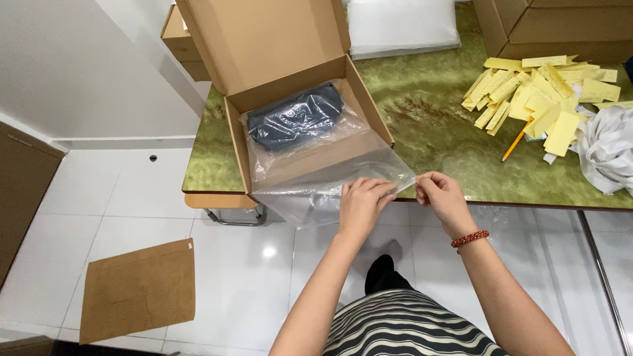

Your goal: The person unties a ribbon on a cardboard box, removes a yellow sticky note, and opens the box to reveal a black garment in a plastic bag. They remove the garment, place it on a hanger, and hang it on a clothing rack. Finally, they fold the plastic bag and close the box.

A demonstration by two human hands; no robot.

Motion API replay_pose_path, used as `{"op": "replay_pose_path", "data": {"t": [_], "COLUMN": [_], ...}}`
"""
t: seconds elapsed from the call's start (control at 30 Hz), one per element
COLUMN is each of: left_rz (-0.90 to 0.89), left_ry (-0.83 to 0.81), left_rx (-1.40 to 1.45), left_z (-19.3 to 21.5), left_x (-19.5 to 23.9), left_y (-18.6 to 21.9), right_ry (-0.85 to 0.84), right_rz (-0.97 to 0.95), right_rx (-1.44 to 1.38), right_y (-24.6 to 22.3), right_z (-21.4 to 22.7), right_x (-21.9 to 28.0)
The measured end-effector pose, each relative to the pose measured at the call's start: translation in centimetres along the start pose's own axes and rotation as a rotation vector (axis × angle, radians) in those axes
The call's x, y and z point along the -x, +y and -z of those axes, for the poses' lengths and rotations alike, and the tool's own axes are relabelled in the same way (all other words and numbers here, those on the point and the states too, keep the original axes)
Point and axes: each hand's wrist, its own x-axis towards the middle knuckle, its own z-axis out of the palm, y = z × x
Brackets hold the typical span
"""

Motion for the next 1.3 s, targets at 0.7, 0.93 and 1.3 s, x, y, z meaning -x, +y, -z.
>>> {"op": "replay_pose_path", "data": {"t": [0.7, 0.93, 1.3], "left_rz": [-0.192, -0.195, -0.248], "left_ry": [0.164, 0.247, 0.244], "left_rx": [-0.182, -0.216, -0.296], "left_z": [-4.2, -3.1, 2.9], "left_x": [0.1, 1.1, 6.1], "left_y": [-0.7, -1.6, -5.6], "right_ry": [0.019, 0.019, 0.06], "right_rz": [0.005, -0.001, -0.016], "right_rx": [0.069, 0.078, 0.009], "right_y": [-1.2, -1.0, 2.2], "right_z": [-0.2, 0.1, 0.9], "right_x": [0.6, 0.4, -1.2]}}
